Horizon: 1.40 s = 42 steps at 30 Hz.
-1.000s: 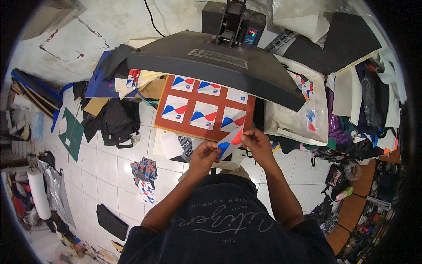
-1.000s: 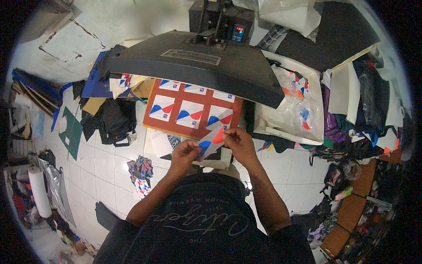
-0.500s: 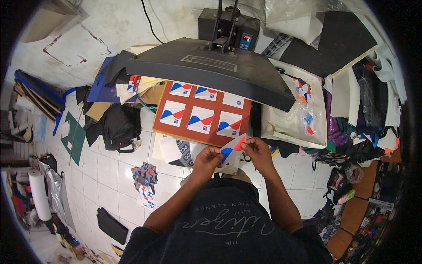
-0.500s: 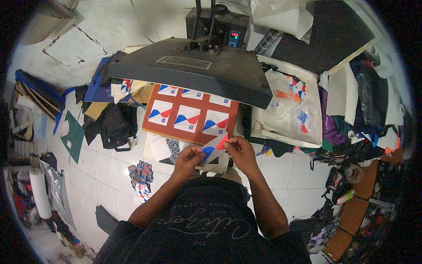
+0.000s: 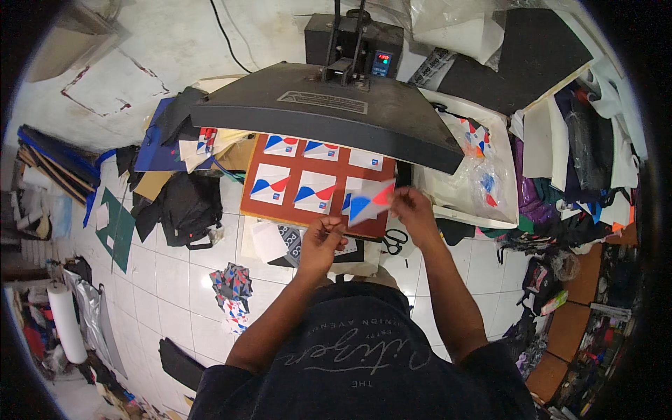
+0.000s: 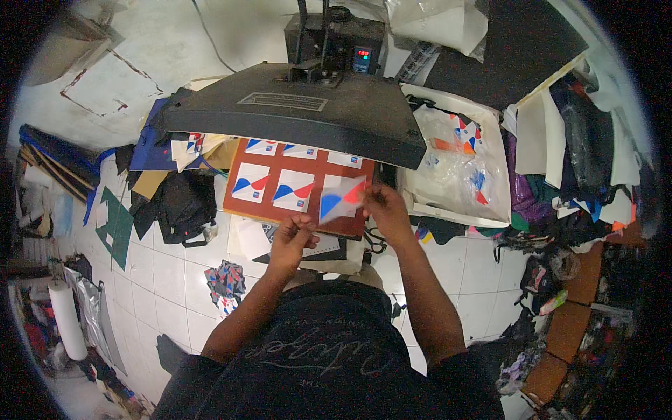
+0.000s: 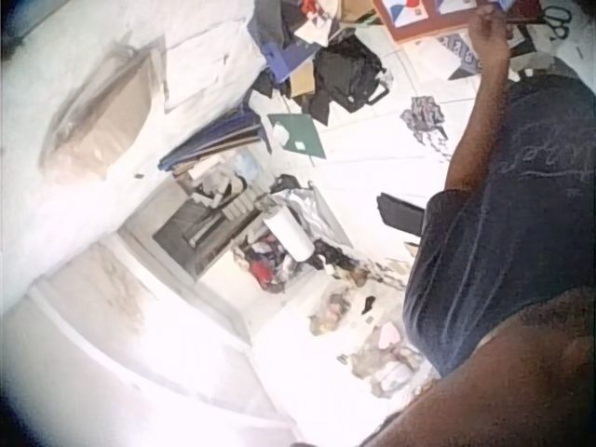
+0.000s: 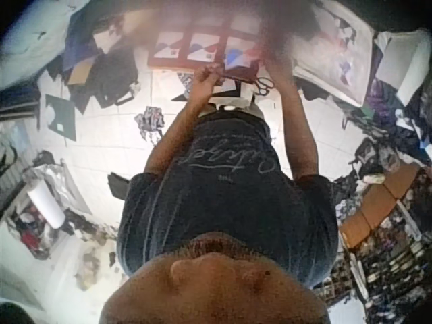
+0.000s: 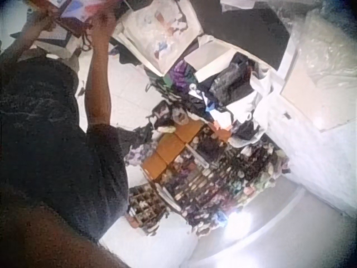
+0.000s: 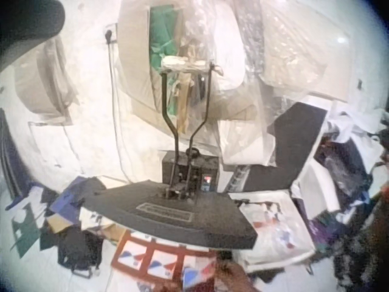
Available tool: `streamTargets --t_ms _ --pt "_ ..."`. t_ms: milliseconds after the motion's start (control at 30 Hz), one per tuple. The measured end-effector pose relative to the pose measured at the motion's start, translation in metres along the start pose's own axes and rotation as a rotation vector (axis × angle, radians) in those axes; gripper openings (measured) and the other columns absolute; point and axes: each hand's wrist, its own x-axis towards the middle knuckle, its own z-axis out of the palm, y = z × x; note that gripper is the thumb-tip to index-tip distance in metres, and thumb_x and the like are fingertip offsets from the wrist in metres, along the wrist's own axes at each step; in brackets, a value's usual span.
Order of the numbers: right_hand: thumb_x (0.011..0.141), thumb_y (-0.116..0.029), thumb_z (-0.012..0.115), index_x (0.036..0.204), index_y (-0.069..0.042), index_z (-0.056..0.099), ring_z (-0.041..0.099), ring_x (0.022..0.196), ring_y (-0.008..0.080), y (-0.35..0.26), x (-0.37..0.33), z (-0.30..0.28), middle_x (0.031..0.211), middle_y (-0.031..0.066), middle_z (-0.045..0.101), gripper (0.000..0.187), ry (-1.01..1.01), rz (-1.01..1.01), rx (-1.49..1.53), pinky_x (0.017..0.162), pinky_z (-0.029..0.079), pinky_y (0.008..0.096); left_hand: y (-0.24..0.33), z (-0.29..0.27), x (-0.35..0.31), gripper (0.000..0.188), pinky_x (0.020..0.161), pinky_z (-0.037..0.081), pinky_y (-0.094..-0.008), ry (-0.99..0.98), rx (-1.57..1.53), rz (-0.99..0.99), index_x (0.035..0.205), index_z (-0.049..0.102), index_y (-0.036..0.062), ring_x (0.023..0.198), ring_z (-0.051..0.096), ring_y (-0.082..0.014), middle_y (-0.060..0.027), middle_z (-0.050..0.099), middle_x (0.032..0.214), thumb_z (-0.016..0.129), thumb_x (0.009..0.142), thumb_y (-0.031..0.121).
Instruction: The person places rectangular stickers onto a heat press, closes the press to apply heat, and then removes the pressed stickers, placing them in a container.
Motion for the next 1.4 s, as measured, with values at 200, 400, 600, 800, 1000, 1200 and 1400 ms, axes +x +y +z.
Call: streamTargets --t_ms 200,400,600,800,1000,1200,1400 --pt "0.091 -0.023 0.067 0.102 -0.007 0.060 0.051 0.066 0.0075 0.010 0.083 -0.024 0.076 0.0004 0.057 0.020 0.133 -0.103 -0.004 0.055 0.037 0.0227 -0.008 -0.021 0.022 0.023 0.064 0.049 -0.0261 -0.058 0.301 -0.012 0.110 0.059 0.0014 0.077 0.059 -0.0104 -0.0039 0.063 0.089 0.064 0.092 0.014" --pt "0.092 -0.021 0.065 0.129 -0.007 0.053 0.054 0.102 0.0191 0.068 0.152 -0.025 0.119 0.0104 0.057 0.041 0.313 -0.153 0.234 0.078 0.048 0.0339 -0.002 -0.026 0.067 0.047 0.071 0.051 -0.0360 -0.189 0.768 0.085 0.123 0.056 -0.0014 0.082 0.065 -0.0239 -0.0158 0.067 0.090 0.065 0.088 0.028" --pt "0.095 -0.034 0.060 0.144 -0.008 0.039 0.043 0.129 0.0263 0.085 0.174 -0.014 0.143 0.0125 0.044 0.059 0.237 -0.268 0.113 0.106 0.039 0.0388 0.019 -0.006 0.103 0.052 0.083 0.051 -0.0475 -0.190 1.050 0.330 0.130 0.054 0.0039 0.099 0.065 -0.0411 -0.0253 0.067 0.104 0.061 0.084 0.027" --pt "0.097 -0.039 0.054 0.145 -0.007 0.038 0.040 0.132 0.0258 0.111 0.189 -0.021 0.148 0.0142 0.039 0.060 0.055 -0.438 0.380 0.110 0.034 0.0374 0.024 0.019 0.131 0.060 0.094 0.048 -0.0499 -0.349 1.220 0.195 0.135 0.049 0.0051 0.109 0.060 -0.0435 -0.0271 0.064 0.114 0.063 0.083 0.033" --pt "0.096 -0.039 0.055 0.144 -0.007 0.040 0.041 0.131 0.0263 0.117 0.189 -0.014 0.146 0.0145 0.041 0.059 0.125 -0.426 0.309 0.109 0.034 0.0380 0.022 0.038 0.146 0.062 0.098 0.046 -0.0494 -0.320 1.290 0.068 0.135 0.047 0.0049 0.116 0.056 -0.0439 -0.0288 0.056 0.126 0.063 0.079 0.026" --pt "0.096 -0.038 0.056 0.142 -0.007 0.042 0.043 0.130 0.0269 0.117 0.186 -0.013 0.145 0.0148 0.043 0.057 0.211 -0.465 0.132 0.108 0.035 0.0385 0.018 0.036 0.157 0.063 0.101 0.045 -0.0478 -0.338 1.314 0.040 0.137 0.047 0.0083 0.119 0.055 -0.0428 -0.0259 0.055 0.130 0.063 0.079 0.025" --pt "0.095 -0.038 0.057 0.140 -0.007 0.044 0.044 0.128 0.0275 0.118 0.183 -0.011 0.143 0.0151 0.044 0.056 0.277 -0.495 0.004 0.107 0.036 0.0391 0.016 0.036 0.156 0.063 0.103 0.044 -0.0477 -0.317 1.346 0.052 0.139 0.046 0.0096 0.121 0.054 -0.0425 -0.0258 0.053 0.134 0.063 0.079 0.025"
